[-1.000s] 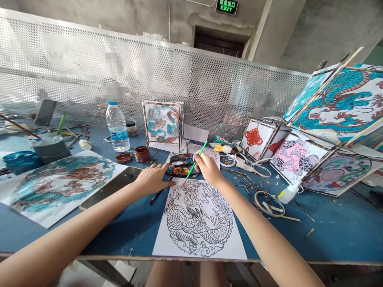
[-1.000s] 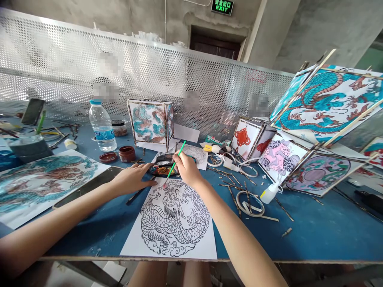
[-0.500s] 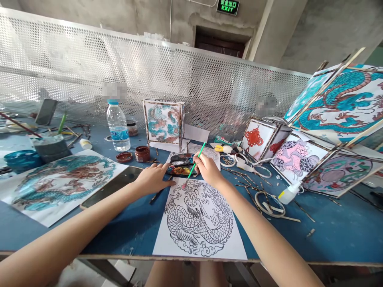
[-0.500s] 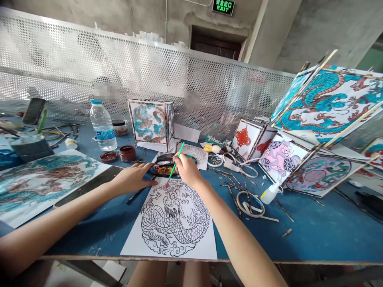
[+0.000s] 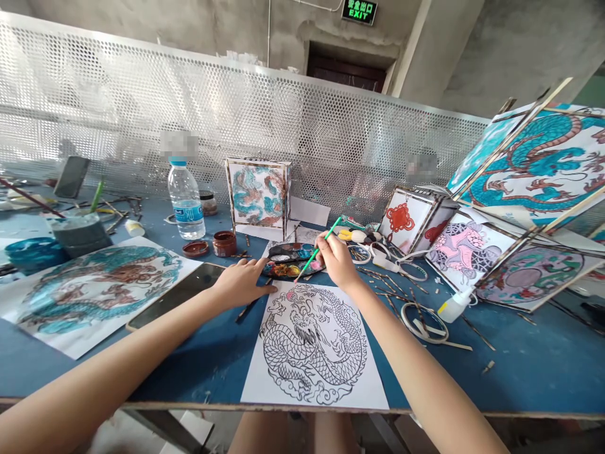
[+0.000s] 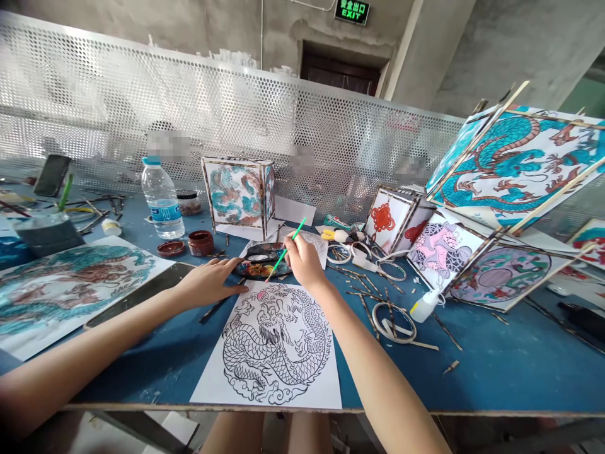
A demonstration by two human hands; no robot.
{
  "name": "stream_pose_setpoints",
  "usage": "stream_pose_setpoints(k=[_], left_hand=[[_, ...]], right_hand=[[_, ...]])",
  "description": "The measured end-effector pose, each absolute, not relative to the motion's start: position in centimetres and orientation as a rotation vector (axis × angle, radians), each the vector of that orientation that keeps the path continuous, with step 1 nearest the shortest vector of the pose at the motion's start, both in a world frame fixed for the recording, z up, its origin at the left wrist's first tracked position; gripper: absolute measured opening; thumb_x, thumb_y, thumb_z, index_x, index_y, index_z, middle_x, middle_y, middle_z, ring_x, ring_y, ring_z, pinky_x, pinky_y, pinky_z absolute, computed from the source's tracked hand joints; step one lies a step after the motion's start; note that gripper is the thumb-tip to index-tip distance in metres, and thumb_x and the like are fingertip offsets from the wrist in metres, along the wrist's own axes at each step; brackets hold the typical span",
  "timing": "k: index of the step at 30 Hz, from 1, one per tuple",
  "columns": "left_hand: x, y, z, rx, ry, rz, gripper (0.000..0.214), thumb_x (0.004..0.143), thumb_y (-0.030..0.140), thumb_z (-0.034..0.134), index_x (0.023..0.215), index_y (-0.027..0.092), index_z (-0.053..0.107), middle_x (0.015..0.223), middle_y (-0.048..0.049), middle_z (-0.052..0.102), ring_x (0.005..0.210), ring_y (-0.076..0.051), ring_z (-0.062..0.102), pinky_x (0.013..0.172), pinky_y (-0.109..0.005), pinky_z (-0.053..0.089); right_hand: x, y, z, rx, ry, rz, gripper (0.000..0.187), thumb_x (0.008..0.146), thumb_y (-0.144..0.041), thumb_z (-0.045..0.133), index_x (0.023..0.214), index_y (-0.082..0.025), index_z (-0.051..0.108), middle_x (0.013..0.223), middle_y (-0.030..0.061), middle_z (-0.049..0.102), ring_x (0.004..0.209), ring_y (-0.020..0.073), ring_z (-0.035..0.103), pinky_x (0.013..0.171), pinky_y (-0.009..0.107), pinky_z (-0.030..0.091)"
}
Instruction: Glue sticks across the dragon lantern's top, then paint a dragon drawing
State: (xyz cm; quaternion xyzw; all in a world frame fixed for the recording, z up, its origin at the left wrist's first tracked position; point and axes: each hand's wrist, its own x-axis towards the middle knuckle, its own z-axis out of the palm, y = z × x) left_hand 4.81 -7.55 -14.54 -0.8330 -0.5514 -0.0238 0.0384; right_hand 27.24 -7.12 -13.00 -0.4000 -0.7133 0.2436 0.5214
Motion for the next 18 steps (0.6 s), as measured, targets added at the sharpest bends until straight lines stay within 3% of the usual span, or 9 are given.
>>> stream_pose_setpoints(k=[3, 6, 10, 13, 18], left_hand=[[5.1, -7.7, -13.6, -2.439, -1.668, -0.136, 0.065, 0.082, 0.057, 0.041, 0.127, 0.011, 0.044, 0.112, -0.0171, 0.059, 0.104, -0.034, 0.053, 0.082, -0.040, 0.042], [5.9, -8.9, -11.9, -2.380, -1.618, -0.250, 0.046, 0.086, 0.048, 0.038, 0.106, 0.011, 0.057, 0.102, -0.0157, 0.060, 0.094, -0.031, 0.057, 0.076, -0.038, 0.043], [8.0, -13.7, -10.8, -2.894, -1.381, -0.092, 0.032, 0.084, 0.045, 0.045, 0.087, 0.018, 0.062, 0.084, -0.0071, 0.064, 0.076, -0.022, 0.060, 0.064, -0.031, 0.045], [9.7, -18.3, -11.7, -3.061, -1.004, -0.015, 0.029, 0.081, 0.046, 0.052, 0.089, 0.020, 0.061, 0.088, -0.0068, 0.062, 0.083, -0.024, 0.058, 0.072, -0.035, 0.046], [11.0, -22.1, -13.5, -2.972, -0.971, 0.008, 0.028, 0.082, 0.040, 0.053, 0.102, 0.022, 0.057, 0.098, -0.0080, 0.059, 0.088, -0.028, 0.055, 0.069, -0.042, 0.048]], right_hand=[[28.0, -6.8, -12.5, -0.916, -1.563, 0.523, 0.026, 0.090, -0.043, 0.037, 0.075, -0.022, 0.043, 0.051, -0.0063, 0.042, 0.044, 0.0103, 0.044, 0.046, 0.022, 0.034], [28.7, -6.6, -12.0, -0.917, -1.472, 0.474, 0.027, 0.089, -0.043, 0.038, 0.072, -0.022, 0.042, 0.052, -0.0062, 0.040, 0.044, 0.0096, 0.043, 0.045, 0.022, 0.033], [29.4, -6.3, -11.8, -0.946, -1.405, 0.395, 0.027, 0.089, -0.043, 0.037, 0.072, -0.022, 0.041, 0.055, -0.0059, 0.042, 0.044, 0.0091, 0.043, 0.045, 0.022, 0.033], [29.8, -5.9, -11.9, -0.951, -1.419, 0.358, 0.027, 0.089, -0.043, 0.036, 0.073, -0.022, 0.042, 0.056, -0.0058, 0.042, 0.044, 0.0093, 0.043, 0.045, 0.022, 0.033], [30.3, -5.6, -12.2, -0.958, -1.464, 0.299, 0.026, 0.090, -0.041, 0.036, 0.074, -0.022, 0.042, 0.055, -0.0056, 0.042, 0.046, 0.0103, 0.043, 0.047, 0.022, 0.032]])
